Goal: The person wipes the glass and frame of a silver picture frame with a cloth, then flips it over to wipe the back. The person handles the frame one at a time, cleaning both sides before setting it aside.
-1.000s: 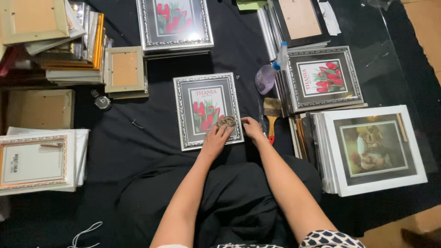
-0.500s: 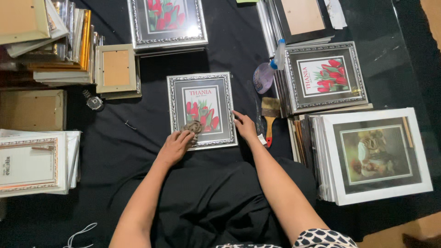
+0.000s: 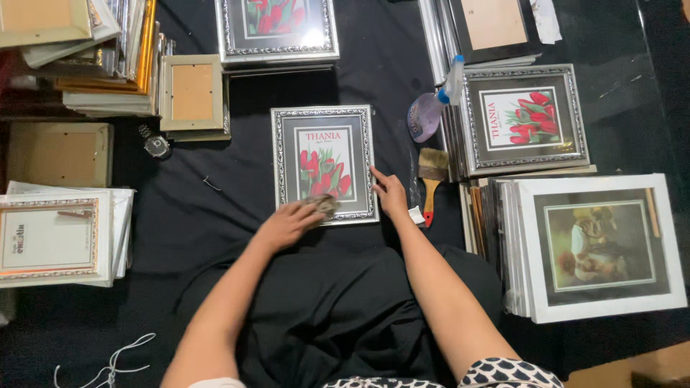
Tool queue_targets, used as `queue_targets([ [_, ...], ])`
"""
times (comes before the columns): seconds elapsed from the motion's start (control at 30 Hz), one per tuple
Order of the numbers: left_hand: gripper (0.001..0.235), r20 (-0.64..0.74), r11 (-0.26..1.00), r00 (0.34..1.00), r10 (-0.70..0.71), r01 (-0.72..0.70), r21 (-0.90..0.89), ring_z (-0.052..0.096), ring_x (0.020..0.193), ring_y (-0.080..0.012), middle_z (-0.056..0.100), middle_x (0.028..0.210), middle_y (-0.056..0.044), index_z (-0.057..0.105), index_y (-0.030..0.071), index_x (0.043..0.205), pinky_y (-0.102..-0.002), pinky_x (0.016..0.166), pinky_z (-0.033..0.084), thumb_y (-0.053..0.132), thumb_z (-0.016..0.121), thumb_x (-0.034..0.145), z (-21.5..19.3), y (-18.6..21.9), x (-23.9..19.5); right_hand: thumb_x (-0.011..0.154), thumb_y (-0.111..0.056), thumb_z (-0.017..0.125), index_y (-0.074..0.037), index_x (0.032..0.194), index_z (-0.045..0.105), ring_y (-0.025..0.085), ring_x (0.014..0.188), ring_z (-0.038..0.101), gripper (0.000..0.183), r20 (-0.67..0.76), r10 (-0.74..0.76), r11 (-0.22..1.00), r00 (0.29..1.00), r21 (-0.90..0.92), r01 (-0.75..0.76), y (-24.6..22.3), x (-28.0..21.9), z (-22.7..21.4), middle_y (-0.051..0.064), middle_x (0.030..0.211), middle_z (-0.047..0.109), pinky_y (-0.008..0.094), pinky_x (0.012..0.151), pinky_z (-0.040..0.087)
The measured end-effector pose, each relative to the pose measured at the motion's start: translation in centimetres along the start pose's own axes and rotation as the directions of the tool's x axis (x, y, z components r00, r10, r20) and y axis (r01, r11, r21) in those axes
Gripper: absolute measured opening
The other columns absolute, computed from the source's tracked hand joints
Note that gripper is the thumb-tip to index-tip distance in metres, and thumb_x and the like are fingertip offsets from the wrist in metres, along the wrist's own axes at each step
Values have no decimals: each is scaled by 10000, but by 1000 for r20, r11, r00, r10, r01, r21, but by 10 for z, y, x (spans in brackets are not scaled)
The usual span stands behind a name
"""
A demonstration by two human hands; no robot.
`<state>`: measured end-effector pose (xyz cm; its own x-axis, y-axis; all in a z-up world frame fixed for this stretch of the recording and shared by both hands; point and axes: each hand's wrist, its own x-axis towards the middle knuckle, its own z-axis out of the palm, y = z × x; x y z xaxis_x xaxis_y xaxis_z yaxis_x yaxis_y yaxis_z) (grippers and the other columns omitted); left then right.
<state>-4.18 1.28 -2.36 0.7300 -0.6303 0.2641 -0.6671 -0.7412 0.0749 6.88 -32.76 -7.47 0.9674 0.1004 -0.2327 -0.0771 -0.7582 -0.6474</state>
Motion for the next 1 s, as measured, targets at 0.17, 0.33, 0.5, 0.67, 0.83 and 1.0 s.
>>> queue_targets([
  [0.17,341,10,998,1000,21,-21,64,573,1059,-270,585,1313,16,566,378,1326,-392,882,486,401,454,1005,-13,-10,-22,956,-182,693,-529,1452,517,355,1137,641,631,4,23,1000,1000,19,-24,4,3,9,105,1094,618,451,1030,521],
  [0.33,293,-128,993,987,98,-106,-60,540,1036,-253,587,1330,39,572,428,1299,-388,866,435,479,465,1032,65,79,79,1009,-162,569,-530,1445,527,396,1143,613,573,18,-8,994,1000,114,6,14,9,8,129,1068,591,448,1022,507],
  [0.5,338,-2,992,998,61,-61,-114,515,1120,-256,561,1403,76,547,434,1350,-413,973,422,492,437,1035,75,69,76,1026,-165,517,-568,1438,514,372,1164,606,576,42,-9,997,999,83,5,14,8,3,110,1095,591,434,1037,499],
  [0.67,360,-22,1000,1000,5,-4,29,558,1110,-253,587,1390,55,575,402,1339,-396,928,455,417,501,987,4,-17,-20,1009,-189,524,-551,1431,536,355,1174,604,556,75,15,997,997,79,-21,2,6,-5,115,1111,595,435,1057,486],
  [0.83,346,-85,994,996,-6,15,107,575,1016,-241,598,1297,37,575,364,1325,-376,834,480,492,512,1010,3,-4,6,983,-102,505,-500,1451,544,374,1148,612,616,78,10,996,997,85,-17,-3,5,-7,123,1083,591,449,1067,479],
  [1.0,410,-150,996,984,-93,93,-9,530,1049,-211,542,1333,87,493,388,1406,-374,853,449,470,497,1004,60,75,121,1003,-67,427,-524,1425,559,357,1159,613,636,95,58,987,994,146,-71,-4,5,-8,123,1085,602,430,1074,478],
])
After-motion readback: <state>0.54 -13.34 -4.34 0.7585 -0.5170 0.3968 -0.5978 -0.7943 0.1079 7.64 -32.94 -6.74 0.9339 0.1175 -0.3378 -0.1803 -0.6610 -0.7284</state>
